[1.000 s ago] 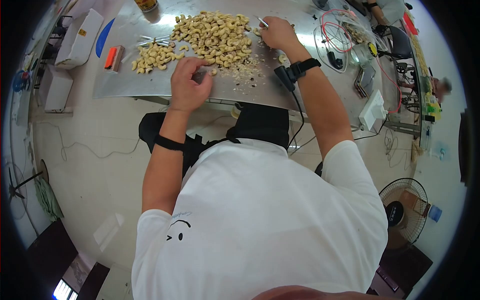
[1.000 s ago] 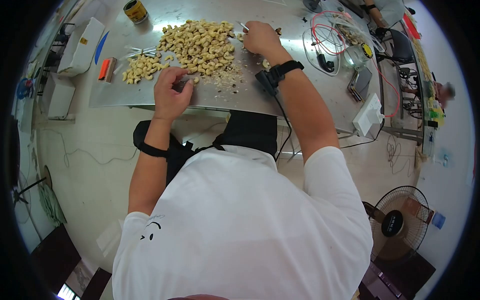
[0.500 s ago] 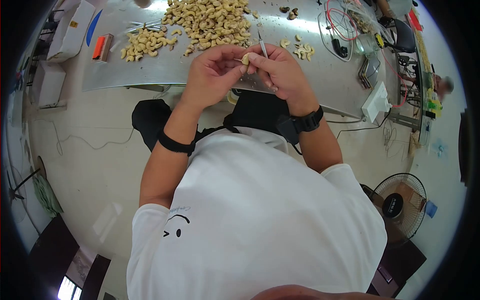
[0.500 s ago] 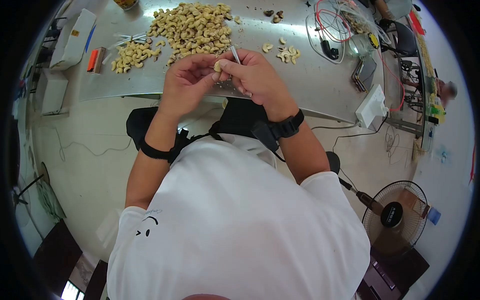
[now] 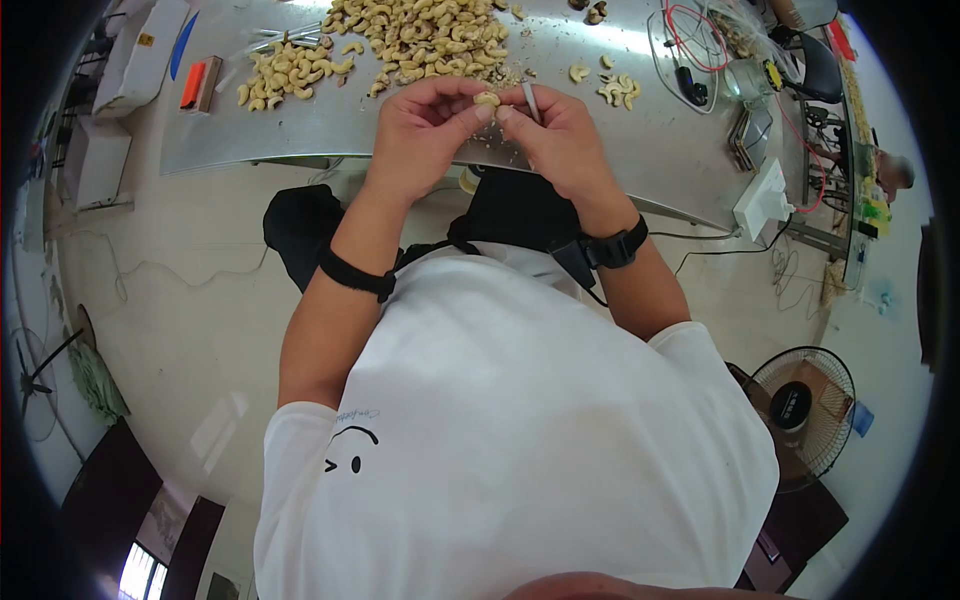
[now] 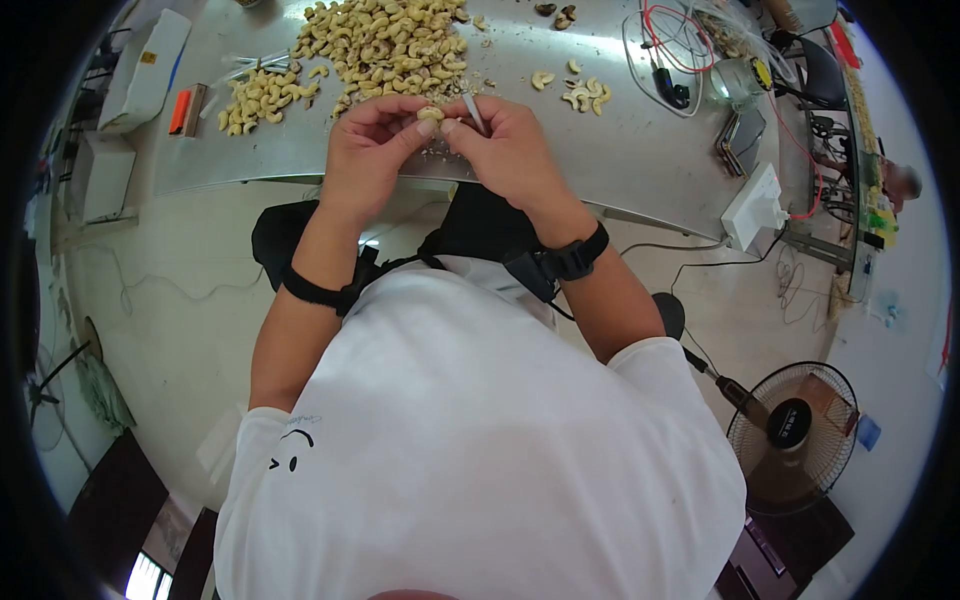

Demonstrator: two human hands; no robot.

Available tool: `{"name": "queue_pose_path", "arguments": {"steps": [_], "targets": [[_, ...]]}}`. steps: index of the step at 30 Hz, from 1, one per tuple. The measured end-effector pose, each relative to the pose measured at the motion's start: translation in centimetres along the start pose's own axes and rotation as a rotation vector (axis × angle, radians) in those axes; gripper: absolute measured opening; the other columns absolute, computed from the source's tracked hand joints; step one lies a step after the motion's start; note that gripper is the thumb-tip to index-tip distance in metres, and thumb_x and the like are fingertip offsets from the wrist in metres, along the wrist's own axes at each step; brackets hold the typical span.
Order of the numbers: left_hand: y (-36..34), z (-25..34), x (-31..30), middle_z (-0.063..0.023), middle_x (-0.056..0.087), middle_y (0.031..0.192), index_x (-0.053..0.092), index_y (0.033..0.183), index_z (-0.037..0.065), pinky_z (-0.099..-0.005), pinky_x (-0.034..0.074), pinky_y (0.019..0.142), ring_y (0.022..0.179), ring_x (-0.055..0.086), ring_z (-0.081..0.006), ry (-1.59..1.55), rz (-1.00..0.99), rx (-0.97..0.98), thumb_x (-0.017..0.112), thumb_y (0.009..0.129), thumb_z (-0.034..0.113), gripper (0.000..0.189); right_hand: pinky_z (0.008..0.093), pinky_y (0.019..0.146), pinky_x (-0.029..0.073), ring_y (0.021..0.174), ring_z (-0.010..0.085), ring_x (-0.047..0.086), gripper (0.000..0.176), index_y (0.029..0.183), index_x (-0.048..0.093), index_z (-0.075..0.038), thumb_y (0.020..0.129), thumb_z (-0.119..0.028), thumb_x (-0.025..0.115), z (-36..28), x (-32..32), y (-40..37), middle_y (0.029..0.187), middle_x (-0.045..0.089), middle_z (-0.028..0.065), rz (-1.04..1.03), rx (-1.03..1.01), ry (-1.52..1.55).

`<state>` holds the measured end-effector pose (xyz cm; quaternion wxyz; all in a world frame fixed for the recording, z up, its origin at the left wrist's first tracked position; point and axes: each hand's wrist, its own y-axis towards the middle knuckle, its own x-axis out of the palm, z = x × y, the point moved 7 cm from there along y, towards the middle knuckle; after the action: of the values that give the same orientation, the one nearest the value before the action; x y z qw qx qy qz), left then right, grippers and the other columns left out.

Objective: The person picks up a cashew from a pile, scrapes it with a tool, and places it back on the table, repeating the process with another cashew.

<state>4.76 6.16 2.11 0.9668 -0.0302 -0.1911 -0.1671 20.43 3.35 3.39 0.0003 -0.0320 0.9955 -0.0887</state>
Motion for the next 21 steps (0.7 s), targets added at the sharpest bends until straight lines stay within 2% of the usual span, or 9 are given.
{"name": "queue_pose_path", "arguments": {"steps": [3,7,12,15,21], "targets": [[0.2,-0.7,-0.3,-0.0099,0.072,0.101,0.067,0.115,-0.003,-0.0301,0.061,0.085,0.097,0.071,-0.0169,-0.148,0.02,-0.012,0.068,0.094,-0.004,0.021,0.0267,0.071,0.05,0.076,0.0091,0.06,0.025,0.115,0.069,0.0,0.098,-0.017,0.067,-0.3,-0.5,-0.1,0.084,0.069,0.0022,0.075,-0.142,-0.286],[0.2,-1.5,-0.9,-0.0125,0.069,0.112,0.064,0.122,-0.002,-0.0368,0.061,0.089,0.106,0.07,-0.0241,-0.315,0.011,-0.06,0.062,0.098,-0.004,0.024,0.0315,0.067,0.05,0.072,0.0133,0.06,0.023,0.112,0.068,-0.001,0.1,-0.019,0.062,-0.4,-1.2,-0.9,0.079,0.067,0.0067,0.078,-0.172,-0.296],[0.5,-1.9,-1.2,-0.0124,0.069,0.113,0.063,0.124,0.0,-0.0356,0.061,0.089,0.104,0.07,-0.0232,-0.29,-0.02,-0.054,0.06,0.099,-0.004,0.025,0.0363,0.066,0.05,0.068,0.0264,0.062,0.018,0.103,0.068,-0.001,0.098,-0.017,0.06,-1.5,-0.5,-2.0,0.078,0.065,0.0163,0.023,-0.166,-0.393],[0.4,-1.9,-1.2,-0.0123,0.069,0.114,0.063,0.124,0.001,-0.0352,0.06,0.089,0.103,0.07,-0.0228,-0.273,-0.021,-0.055,0.06,0.099,-0.005,0.026,0.0382,0.064,0.05,0.068,0.0329,0.063,0.017,0.098,0.068,0.0,0.097,-0.016,0.06,-1.8,-0.1,-2.1,0.078,0.066,0.0185,0.045,-0.176,-0.434],[0.1,-1.8,-1.3,-0.0132,0.07,0.113,0.064,0.121,0.002,-0.0364,0.061,0.089,0.101,0.071,-0.0231,-0.279,-0.052,-0.024,0.06,0.098,-0.006,0.025,0.0408,0.06,0.049,0.065,0.035,0.065,0.016,0.094,0.067,0.0,0.096,-0.015,0.06,-2.2,0.1,-2.3,0.073,0.065,0.018,0.083,-0.242,-0.447]]}}
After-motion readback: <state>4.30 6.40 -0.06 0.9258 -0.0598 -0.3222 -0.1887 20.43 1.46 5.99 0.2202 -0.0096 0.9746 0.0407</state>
